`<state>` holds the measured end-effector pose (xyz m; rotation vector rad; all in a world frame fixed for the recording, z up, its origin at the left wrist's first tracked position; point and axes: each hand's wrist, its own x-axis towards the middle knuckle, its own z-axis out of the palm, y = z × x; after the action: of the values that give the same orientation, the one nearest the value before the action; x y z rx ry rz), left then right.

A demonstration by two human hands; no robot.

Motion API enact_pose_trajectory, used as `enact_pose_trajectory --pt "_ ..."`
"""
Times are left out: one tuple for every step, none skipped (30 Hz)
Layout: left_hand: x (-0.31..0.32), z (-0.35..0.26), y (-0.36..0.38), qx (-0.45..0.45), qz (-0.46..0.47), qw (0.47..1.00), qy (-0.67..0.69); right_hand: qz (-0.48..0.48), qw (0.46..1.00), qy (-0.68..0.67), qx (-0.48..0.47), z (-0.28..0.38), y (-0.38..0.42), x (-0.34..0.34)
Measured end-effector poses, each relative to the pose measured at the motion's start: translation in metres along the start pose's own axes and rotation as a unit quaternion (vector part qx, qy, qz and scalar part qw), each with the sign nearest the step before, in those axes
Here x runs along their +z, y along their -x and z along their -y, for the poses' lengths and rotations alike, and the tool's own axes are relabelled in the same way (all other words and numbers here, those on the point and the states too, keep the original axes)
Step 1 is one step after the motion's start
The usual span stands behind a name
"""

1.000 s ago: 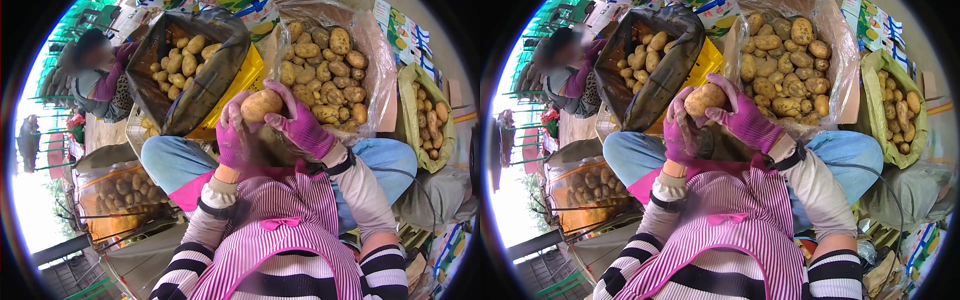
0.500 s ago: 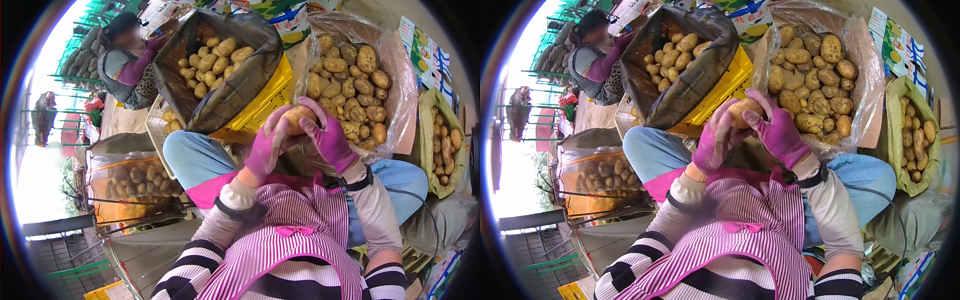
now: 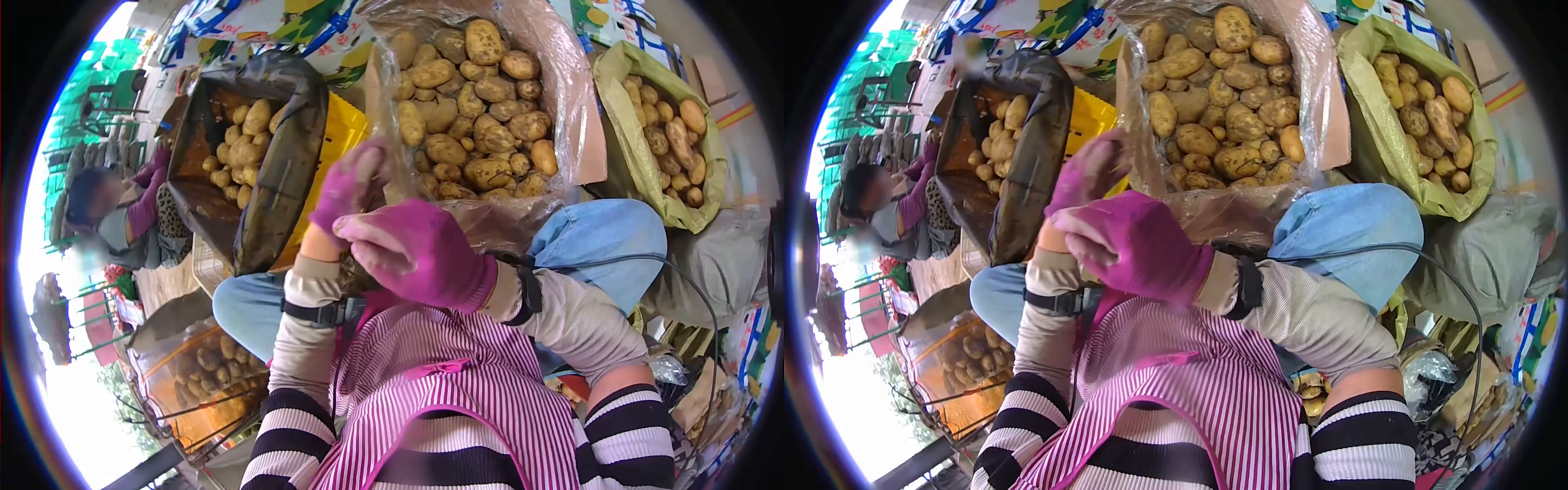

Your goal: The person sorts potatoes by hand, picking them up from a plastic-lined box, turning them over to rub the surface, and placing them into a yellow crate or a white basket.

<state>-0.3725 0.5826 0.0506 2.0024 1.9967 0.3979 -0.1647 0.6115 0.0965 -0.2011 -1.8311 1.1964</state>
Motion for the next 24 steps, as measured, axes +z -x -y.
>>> enact_pose_trajectory --pt "0.029 0.005 -0.016 -0.023 0.034 0.986 0.159 -0.025 1.000 0.001 -0.015 0.004 -0.004 -0.006" --pt "0.048 -0.002 -0.037 -0.062 0.070 0.974 0.207 -0.049 0.998 0.000 -0.029 0.006 -0.008 -0.011" --pt "0.067 -0.009 -0.059 -0.103 0.102 0.957 0.252 -0.054 0.998 -0.002 -0.034 0.005 -0.011 -0.015" --pt "0.076 -0.023 -0.084 -0.156 0.134 0.961 0.187 -0.055 0.998 -0.002 -0.023 0.004 -0.014 -0.022" --pt "0.094 -0.022 -0.102 -0.137 0.138 0.968 0.160 -0.057 0.998 -0.003 -0.013 0.004 -0.017 -0.028" --pt "0.112 -0.019 -0.118 -0.118 0.142 0.974 0.133 -0.060 0.998 -0.003 -0.004 0.002 -0.018 -0.034" --pt "0.123 -0.019 -0.133 -0.103 0.166 0.976 0.090 -0.092 0.996 -0.016 0.007 0.000 -0.018 -0.030" --pt "0.135 -0.019 -0.149 -0.086 0.191 0.977 0.048 -0.093 0.995 -0.024 -0.001 -0.001 -0.018 -0.033" --pt "0.145 -0.022 -0.162 -0.067 0.214 0.974 0.006 -0.094 0.995 -0.030 -0.008 0.000 -0.023 -0.039" --pt "0.149 -0.027 -0.172 -0.087 0.258 0.961 -0.046 -0.096 0.995 -0.033 -0.015 0.000 -0.026 -0.046" --pt "0.152 -0.032 -0.182 -0.100 0.299 0.944 -0.097 -0.073 0.997 -0.031 -0.005 0.000 -0.027 -0.051" --pt "0.155 -0.036 -0.193 -0.111 0.336 0.924 -0.147 -0.094 0.995 -0.014 -0.025 -0.005 -0.024 -0.048" --pt "0.176 -0.025 -0.198 -0.097 0.322 0.924 -0.182 -0.117 0.993 -0.020 -0.018 -0.003 -0.027 -0.053" --pt "0.199 -0.009 -0.203 -0.085 0.305 0.923 -0.218 -0.141 0.990 -0.027 -0.013 -0.002 -0.034 -0.060" --pt "0.207 -0.005 -0.210 -0.080 0.290 0.928 -0.221 -0.151 0.988 -0.041 0.014 -0.005 -0.038 -0.069" --pt "0.211 -0.003 -0.209 -0.080 0.278 0.931 -0.223 -0.160 0.984 -0.060 0.044 -0.006 -0.042 -0.075" --pt "0.214 -0.001 -0.205 -0.085 0.265 0.934 -0.225 -0.166 0.980 -0.083 0.072 -0.007 -0.043 -0.079" --pt "0.212 -0.007 -0.203 -0.091 0.264 0.934 -0.224 -0.187 0.976 -0.073 0.082 -0.008 -0.044 -0.080" --pt "0.209 -0.014 -0.201 -0.096 0.262 0.934 -0.222 -0.207 0.972 -0.062 0.092 -0.009 -0.045 -0.079" --pt "0.203 -0.022 -0.199 -0.102 0.257 0.935 -0.222 -0.227 0.968 -0.050 0.098 -0.010 -0.047 -0.080" --pt "0.196 -0.030 -0.199 -0.108 0.251 0.936 -0.221 -0.226 0.963 -0.091 0.116 -0.011 -0.049 -0.082" --pt "0.191 -0.035 -0.202 -0.103 0.251 0.928 -0.254 -0.223 0.963 -0.103 0.110 -0.011 -0.051 -0.085" --pt "0.187 -0.040 -0.203 -0.096 0.253 0.919 -0.286 -0.222 0.963 -0.113 0.106 -0.010 -0.052 -0.087" --pt "0.187 -0.044 -0.200 -0.087 0.262 0.907 -0.318 -0.227 0.960 -0.125 0.108 -0.008 -0.051 -0.089"
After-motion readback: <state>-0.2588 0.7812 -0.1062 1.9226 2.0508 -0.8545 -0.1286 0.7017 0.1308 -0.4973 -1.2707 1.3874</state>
